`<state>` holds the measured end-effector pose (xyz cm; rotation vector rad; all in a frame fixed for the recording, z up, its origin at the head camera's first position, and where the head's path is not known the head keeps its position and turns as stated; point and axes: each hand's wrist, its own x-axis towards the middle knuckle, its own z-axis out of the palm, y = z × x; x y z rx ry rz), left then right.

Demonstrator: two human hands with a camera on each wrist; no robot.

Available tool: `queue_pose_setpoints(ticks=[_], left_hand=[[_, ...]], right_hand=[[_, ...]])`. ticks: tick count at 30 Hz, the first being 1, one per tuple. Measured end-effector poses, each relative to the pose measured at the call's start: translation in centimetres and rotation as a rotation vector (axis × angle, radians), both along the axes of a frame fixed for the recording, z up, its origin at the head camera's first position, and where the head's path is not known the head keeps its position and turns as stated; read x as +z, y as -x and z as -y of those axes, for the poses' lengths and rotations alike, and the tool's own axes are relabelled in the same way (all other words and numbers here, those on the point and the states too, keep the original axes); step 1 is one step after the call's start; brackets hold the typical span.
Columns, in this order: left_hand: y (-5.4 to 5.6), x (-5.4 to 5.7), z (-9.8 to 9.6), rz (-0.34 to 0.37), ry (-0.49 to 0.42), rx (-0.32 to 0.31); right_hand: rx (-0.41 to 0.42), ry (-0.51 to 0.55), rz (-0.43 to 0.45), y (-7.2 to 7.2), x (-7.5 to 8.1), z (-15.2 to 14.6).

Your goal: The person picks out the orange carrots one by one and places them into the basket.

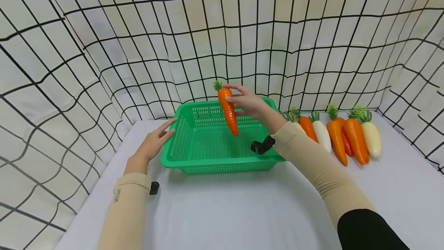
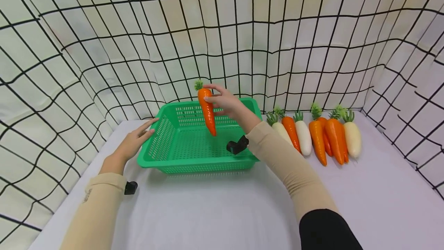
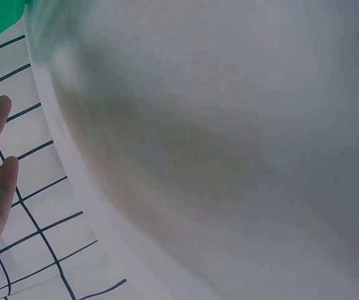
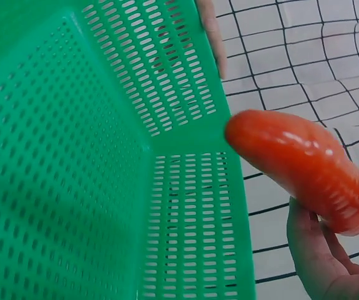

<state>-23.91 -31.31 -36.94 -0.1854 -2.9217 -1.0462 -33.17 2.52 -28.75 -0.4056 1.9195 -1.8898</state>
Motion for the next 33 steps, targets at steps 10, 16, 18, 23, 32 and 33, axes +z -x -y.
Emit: queue_pose_setpoints(ticks=[10,16,18,23,32,33], left_hand=[[0.0,-0.4,0.5,-0.009,0.002,0.002],[-0.1,-0.4,0.9,-0.018,0.001,0.009],[-0.1,-0.4,1.0,-0.021,0.001,0.009],[-0.1,-0.4,1.1,-0.025,-0.008,0.005],[0.3,-0.7,0.4,-0.013,-0.045,0.0],[0.3,-0.7,0.3,-0.011,-0.049,0.001]], right_hand=[[0.06,0.032,0.055,1.5,-1.8,3.0],[0.135,-0.029,0.053,2.1,-2.5,4.9],[0.151,-0.061,0.045,2.1,-2.7,5.6],[0.172,-0.108,0.053,2.3,-3.5,7.3],[0.199,-0.188,0.132,2.0,-4.9,8.9],[0.204,-0.193,0.137,2.0,-5.1,9.1]])
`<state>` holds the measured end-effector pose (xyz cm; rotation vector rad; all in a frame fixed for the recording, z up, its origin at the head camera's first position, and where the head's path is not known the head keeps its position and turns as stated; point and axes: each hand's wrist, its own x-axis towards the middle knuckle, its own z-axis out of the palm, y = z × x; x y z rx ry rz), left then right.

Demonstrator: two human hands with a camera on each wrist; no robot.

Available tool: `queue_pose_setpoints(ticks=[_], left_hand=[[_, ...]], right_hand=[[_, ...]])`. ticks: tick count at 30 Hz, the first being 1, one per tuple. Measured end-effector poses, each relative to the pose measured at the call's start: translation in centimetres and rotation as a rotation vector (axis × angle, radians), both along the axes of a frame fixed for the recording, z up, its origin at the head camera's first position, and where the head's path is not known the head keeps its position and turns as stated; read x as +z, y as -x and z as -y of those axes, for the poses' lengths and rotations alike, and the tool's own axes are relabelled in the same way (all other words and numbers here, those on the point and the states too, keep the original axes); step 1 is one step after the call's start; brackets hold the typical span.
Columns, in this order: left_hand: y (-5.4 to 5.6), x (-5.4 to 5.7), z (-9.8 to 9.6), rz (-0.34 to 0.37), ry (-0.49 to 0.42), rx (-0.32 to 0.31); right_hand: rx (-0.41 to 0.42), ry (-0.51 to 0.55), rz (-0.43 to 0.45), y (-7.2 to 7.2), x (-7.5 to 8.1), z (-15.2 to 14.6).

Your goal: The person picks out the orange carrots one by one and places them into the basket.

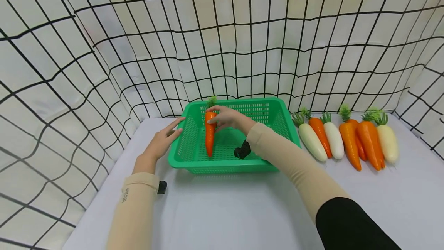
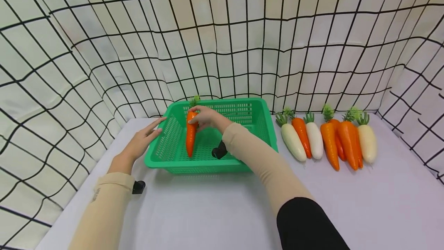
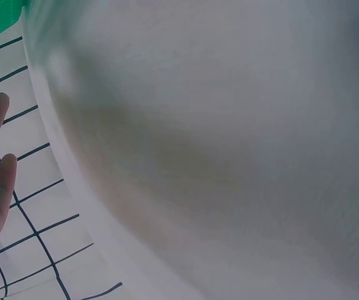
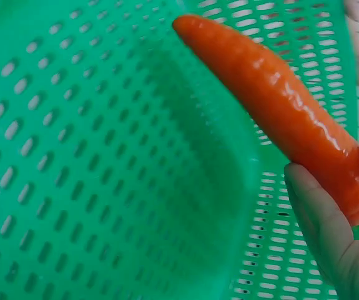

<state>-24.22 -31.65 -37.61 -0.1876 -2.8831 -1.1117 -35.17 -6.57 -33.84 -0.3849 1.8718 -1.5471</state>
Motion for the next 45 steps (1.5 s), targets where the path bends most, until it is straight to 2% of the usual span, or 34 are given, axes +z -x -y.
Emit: queue_pose_setpoints(ticks=[5,13,21,29,36,45], left_hand=[[0.2,0.1,-0.6,0.006,-0.009,-0.005],[0.2,0.2,-1.0,0.009,-0.021,0.0],[0.2,0.0,-1.1,0.003,-0.021,0.001],[0.1,-0.1,-1.0,0.004,-0.031,0.003],[0.0,0.1,-1.1,0.019,-0.036,0.01],[-0.2,0.1,-0.1,0.028,0.004,0.015]], right_hand=[[0.016,-0.048,-0.018,-0.1,-0.9,0.3],[0.034,-0.135,-0.036,-0.3,-1.5,0.1],[0.145,-0.287,-0.099,-0.6,-2.1,-0.1],[0.237,-0.46,-0.226,-1.1,-1.5,0.0],[0.249,-0.505,-0.224,-0.9,-1.1,-0.2],[0.338,-0.528,-0.239,-1.1,0.5,-0.3]])
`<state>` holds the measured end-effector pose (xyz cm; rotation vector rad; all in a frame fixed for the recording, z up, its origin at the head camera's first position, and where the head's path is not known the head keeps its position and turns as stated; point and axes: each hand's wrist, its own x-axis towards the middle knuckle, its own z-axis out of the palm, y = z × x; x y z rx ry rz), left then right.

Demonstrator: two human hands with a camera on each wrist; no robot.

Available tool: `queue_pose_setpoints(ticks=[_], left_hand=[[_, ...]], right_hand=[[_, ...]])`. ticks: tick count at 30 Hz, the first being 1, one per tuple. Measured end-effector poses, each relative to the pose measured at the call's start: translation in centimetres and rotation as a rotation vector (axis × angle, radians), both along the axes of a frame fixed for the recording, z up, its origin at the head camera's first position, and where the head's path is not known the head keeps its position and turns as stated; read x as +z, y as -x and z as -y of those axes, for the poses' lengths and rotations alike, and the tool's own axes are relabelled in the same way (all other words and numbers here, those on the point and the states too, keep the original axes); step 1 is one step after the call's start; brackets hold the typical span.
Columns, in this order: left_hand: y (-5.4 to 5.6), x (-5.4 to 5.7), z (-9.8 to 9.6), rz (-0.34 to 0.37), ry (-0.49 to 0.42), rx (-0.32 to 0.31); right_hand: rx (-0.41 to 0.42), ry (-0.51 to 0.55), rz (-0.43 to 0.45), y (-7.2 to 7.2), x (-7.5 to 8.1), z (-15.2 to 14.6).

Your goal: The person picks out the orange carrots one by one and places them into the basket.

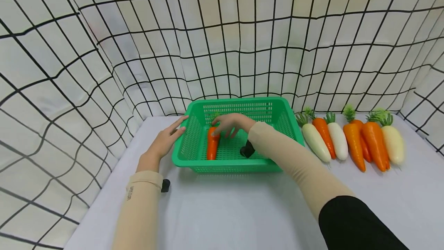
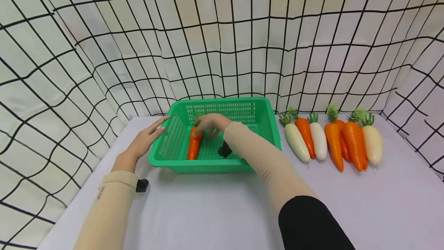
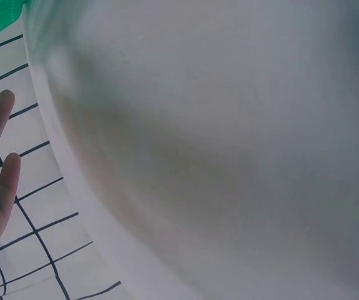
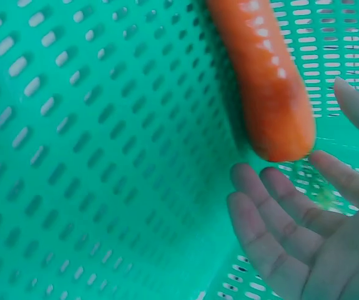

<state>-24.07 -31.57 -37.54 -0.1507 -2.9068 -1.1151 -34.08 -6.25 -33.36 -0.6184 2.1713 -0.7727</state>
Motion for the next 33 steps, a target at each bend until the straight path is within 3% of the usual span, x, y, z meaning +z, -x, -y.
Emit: queue_pose_setpoints(ticks=[10,16,24,33], left_hand=[[-0.2,0.3,0.5,0.006,-0.001,0.009],[-0.1,0.6,0.4,0.004,0.013,-0.011],[0.2,0.9,0.0,0.013,0.038,-0.034],[0.1,0.9,-0.1,0.012,0.071,-0.064]], right_hand=[[0.133,-0.005,0.007,-0.3,2.8,-1.7],[0.145,0.032,-0.001,-0.3,5.1,-4.4],[0.022,0.212,-0.155,-0.6,8.0,-11.4],[-0.121,0.343,-0.313,-1.1,8.0,-18.9]])
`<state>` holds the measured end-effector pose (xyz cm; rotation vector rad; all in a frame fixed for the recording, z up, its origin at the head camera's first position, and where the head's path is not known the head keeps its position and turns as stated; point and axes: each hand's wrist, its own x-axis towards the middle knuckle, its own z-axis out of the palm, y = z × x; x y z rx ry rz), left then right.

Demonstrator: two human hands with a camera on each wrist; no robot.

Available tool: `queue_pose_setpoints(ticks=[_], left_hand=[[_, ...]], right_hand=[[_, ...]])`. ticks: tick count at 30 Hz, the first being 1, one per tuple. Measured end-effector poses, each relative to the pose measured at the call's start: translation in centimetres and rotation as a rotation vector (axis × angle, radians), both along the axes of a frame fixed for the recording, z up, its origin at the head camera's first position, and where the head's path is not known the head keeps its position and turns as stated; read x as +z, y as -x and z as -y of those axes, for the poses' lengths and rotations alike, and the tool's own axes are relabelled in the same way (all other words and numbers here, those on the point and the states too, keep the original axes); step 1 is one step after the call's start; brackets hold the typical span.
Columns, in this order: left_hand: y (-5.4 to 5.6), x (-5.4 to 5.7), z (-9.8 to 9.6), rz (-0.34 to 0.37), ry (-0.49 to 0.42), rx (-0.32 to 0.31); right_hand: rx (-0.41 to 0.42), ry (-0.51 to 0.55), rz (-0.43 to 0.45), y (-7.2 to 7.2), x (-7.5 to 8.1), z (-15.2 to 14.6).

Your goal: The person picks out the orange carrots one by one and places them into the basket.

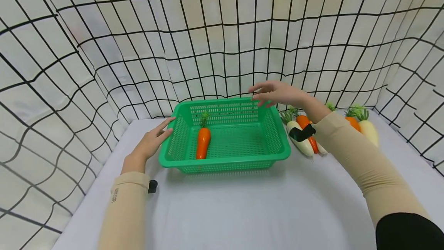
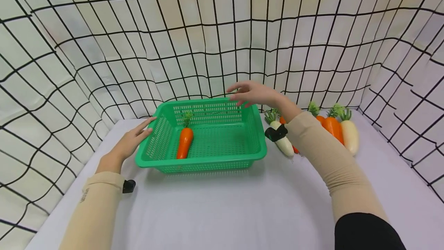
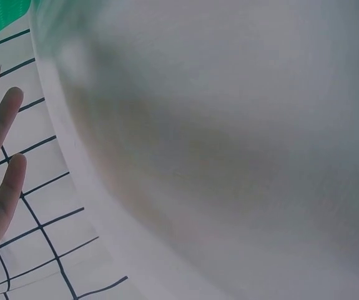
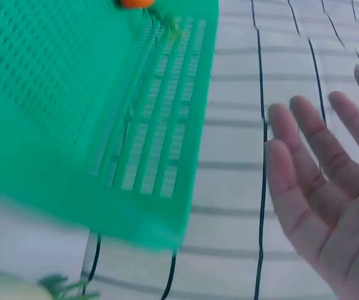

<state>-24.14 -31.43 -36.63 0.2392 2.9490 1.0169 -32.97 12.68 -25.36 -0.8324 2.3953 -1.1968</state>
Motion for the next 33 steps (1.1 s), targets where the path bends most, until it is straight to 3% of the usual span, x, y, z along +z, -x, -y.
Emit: queue_pose_setpoints(ticks=[5,10,21,26,33], left_hand=[[-0.2,0.2,0.1,0.006,0.002,0.002],[-0.2,0.3,0.1,0.009,-0.007,0.003],[0.1,-0.2,0.0,0.008,-0.02,0.009],[0.1,-0.2,-0.1,0.006,-0.02,0.009],[0.0,-0.1,-0.1,0.019,-0.024,0.017]], right_hand=[[-0.107,0.036,-0.085,0.2,-1.0,-3.3],[-0.222,-0.044,-0.169,0.7,-2.7,-6.3],[-0.374,-0.201,-0.191,1.6,-7.3,-10.3],[-0.395,-0.318,-0.23,1.7,-8.8,-10.9],[-0.414,-0.449,-0.201,1.9,-10.6,-11.7]])
